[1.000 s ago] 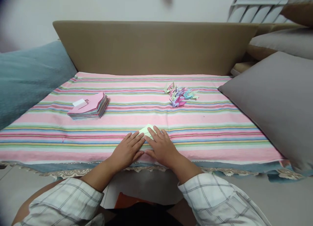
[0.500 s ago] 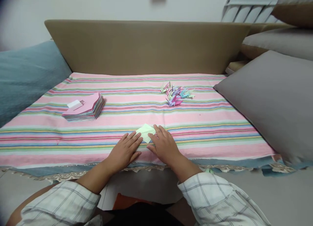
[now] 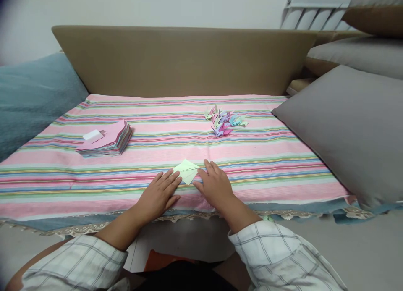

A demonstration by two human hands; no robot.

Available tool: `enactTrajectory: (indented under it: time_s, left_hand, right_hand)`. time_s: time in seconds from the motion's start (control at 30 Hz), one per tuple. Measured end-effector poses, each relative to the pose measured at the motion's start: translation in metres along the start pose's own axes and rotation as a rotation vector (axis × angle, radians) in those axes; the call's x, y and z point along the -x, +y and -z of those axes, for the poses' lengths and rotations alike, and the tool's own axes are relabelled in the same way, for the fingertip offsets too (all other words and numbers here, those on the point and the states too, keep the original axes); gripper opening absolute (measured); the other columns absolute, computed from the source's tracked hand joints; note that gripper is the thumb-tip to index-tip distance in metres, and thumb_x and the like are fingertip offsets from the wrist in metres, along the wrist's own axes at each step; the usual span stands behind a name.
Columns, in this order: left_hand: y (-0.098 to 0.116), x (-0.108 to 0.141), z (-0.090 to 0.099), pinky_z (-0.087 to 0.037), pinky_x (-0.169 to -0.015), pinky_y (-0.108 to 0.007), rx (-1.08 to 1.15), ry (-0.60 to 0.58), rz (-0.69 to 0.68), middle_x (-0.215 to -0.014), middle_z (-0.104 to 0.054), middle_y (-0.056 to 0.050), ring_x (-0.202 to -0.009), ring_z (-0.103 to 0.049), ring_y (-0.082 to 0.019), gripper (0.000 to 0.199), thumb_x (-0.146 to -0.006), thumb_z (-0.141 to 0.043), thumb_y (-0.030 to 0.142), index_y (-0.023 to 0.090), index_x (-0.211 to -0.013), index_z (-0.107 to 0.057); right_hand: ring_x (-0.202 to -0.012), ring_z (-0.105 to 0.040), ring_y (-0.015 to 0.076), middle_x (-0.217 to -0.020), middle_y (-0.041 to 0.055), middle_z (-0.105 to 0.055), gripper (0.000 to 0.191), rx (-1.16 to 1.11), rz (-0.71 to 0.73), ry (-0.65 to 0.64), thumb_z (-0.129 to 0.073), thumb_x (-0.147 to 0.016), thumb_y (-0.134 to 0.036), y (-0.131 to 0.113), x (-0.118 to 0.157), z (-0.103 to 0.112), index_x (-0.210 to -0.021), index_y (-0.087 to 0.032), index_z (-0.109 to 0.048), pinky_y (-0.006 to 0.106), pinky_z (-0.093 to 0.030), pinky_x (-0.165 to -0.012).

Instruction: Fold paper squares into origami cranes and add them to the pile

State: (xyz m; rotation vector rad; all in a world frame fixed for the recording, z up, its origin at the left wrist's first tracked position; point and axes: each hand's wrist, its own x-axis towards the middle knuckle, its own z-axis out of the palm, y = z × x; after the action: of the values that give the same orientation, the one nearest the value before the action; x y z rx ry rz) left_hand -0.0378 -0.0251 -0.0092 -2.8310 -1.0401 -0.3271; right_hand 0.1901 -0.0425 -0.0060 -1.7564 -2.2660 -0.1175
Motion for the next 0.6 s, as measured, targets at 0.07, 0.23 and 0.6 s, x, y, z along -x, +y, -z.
enactTrajectory:
  time_s: [0.07, 0.23, 0.6]
  left_hand:
    - [0.000, 0.000, 0.000, -0.027, -0.107, -0.047, -0.001, 0.000, -0.001, -0.140, -0.043, -0.009, -0.131, -0.034, -0.028, 0.048, -0.089, -0.044, 0.040, 0.017, -0.132, -0.044]
    - [0.000, -0.001, 0.001, -0.027, -0.107, -0.048, 0.004, 0.010, 0.000, -0.139, -0.044, -0.010, -0.131, -0.035, -0.027, 0.047, -0.089, -0.045, 0.039, 0.018, -0.132, -0.045]
    - [-0.001, 0.000, -0.001, -0.026, -0.108, -0.048, 0.014, -0.005, 0.002, -0.140, -0.043, -0.009, -0.132, -0.033, -0.028, 0.048, -0.089, -0.044, 0.039, 0.018, -0.132, -0.044]
  right_hand:
    - [-0.125, -0.037, 0.0320, -0.139, 0.0156, -0.041, 0.045, -0.007, -0.015, -0.014, -0.047, -0.086, -0.047, 0.004, -0.001, 0.002, -0.119, -0.017, -0.057, 0.046, -0.038, -0.095]
    - [-0.108, -0.048, 0.0276, -0.118, 0.0150, -0.055, 0.036, -0.050, -0.083, 0.060, -0.043, -0.089, -0.042, 0.006, -0.007, 0.016, -0.104, -0.015, -0.062, 0.040, -0.039, -0.090]
    - [-0.111, -0.047, 0.0248, -0.121, 0.0120, -0.057, 0.039, -0.167, 0.366, 0.051, -0.041, -0.091, -0.036, -0.026, 0.000, -0.003, -0.122, -0.015, -0.053, 0.041, -0.034, -0.093]
